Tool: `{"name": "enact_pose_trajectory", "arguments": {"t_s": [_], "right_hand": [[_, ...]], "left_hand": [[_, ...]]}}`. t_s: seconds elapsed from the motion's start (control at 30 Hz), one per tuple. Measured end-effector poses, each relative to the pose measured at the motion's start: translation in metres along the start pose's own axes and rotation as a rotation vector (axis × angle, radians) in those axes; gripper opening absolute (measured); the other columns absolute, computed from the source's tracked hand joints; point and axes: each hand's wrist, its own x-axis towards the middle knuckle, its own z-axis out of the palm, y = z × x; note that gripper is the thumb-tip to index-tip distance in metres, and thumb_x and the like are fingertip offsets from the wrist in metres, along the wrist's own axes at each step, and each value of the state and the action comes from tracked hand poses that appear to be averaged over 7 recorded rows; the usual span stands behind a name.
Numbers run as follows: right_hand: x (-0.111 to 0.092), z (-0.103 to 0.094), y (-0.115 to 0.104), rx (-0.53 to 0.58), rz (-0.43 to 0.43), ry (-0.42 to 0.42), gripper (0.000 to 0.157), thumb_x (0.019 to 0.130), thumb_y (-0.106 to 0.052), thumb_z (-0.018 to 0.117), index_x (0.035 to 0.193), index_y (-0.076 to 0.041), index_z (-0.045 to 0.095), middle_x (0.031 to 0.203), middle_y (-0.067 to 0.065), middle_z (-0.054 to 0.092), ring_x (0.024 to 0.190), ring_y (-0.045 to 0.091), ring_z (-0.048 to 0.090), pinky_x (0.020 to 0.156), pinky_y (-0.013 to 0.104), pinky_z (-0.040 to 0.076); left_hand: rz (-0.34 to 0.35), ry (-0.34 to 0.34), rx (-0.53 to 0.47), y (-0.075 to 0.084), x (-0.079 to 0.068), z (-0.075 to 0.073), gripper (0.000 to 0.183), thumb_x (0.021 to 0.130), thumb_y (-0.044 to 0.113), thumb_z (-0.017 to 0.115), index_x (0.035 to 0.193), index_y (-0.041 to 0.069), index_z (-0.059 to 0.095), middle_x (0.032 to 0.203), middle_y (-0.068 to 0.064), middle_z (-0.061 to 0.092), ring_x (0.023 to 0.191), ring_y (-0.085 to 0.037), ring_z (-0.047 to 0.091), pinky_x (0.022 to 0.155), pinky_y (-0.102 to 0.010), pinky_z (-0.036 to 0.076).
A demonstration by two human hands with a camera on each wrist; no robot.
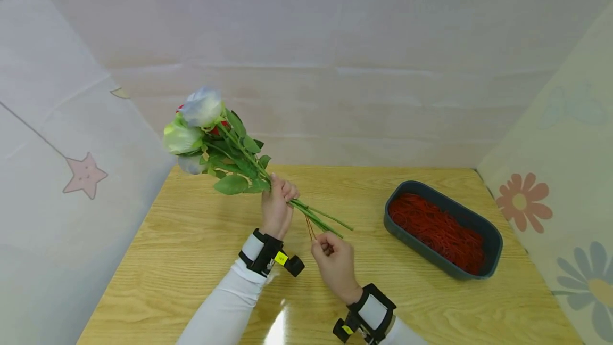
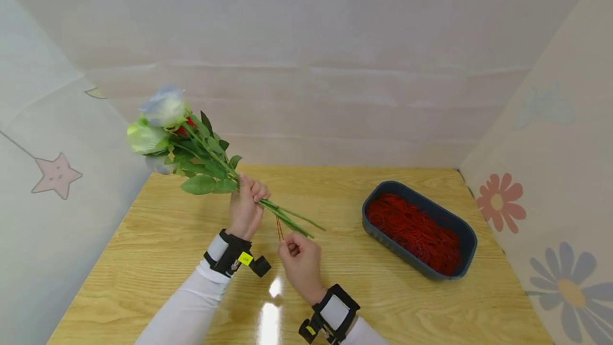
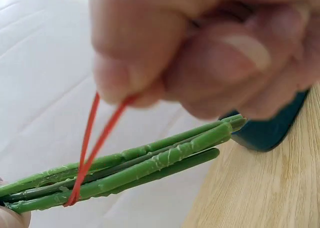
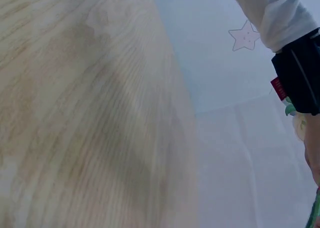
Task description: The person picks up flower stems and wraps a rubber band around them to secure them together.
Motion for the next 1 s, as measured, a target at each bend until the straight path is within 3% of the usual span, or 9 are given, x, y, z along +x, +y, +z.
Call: {"name": "enact_pose_trajectory", "arguments": {"t_s": [0.13,0.33,0.6,0.73,1.0], "right_hand": [[0.011,-0.013,-0.004,-0.025,-0.08,-0.038,0.02,0.076,0.018,0.058,0.066,0.0,0.057,0.051,0.005,0.049,0.047,-0.004,0.034,0.042,0.012,0.032],[0.029,-0.03,0.029,-0.159,-0.294,-0.123,0.02,0.073,0.014,0.061,0.071,-0.006,0.059,0.055,-0.001,0.052,0.047,-0.003,0.035,0.044,0.009,0.031],[0.054,-0.045,0.049,-0.401,-0.58,-0.149,0.016,0.07,0.007,0.063,0.069,-0.007,0.057,0.058,-0.002,0.051,0.049,0.001,0.039,0.047,0.013,0.032],[0.061,-0.049,0.058,-0.442,-0.614,-0.151,0.015,0.069,0.007,0.064,0.068,-0.007,0.057,0.058,-0.001,0.051,0.049,0.002,0.039,0.046,0.015,0.033],[0.065,-0.053,0.072,-0.47,-0.548,-0.172,0.014,0.072,0.004,0.066,0.071,-0.008,0.057,0.059,-0.002,0.052,0.05,0.002,0.04,0.047,0.015,0.034]], "left_hand": [[0.034,-0.111,0.04,0.0,0.002,-0.004,0.046,0.098,0.041,0.023,0.061,0.013,0.023,0.054,0.003,0.021,0.047,-0.004,0.029,0.061,-0.022,0.027],[0.025,-0.234,0.176,0.003,0.003,-0.008,0.049,0.094,0.048,0.031,0.061,0.012,0.021,0.053,0.006,0.022,0.048,-0.005,0.029,0.06,-0.022,0.027],[-0.103,-0.364,0.338,0.014,0.0,-0.008,0.04,0.1,0.035,0.033,0.069,0.013,0.02,0.057,0.002,0.021,0.053,-0.011,0.026,0.063,-0.025,0.029],[-0.185,-0.406,0.401,0.017,-0.002,-0.011,0.04,0.102,0.033,0.027,0.069,0.012,0.024,0.056,0.003,0.025,0.053,-0.011,0.03,0.063,-0.027,0.033],[-0.281,-0.494,0.397,0.02,-0.003,-0.014,0.042,0.1,0.042,0.026,0.067,0.015,0.021,0.054,0.005,0.023,0.051,-0.01,0.027,0.062,-0.027,0.031]]}}
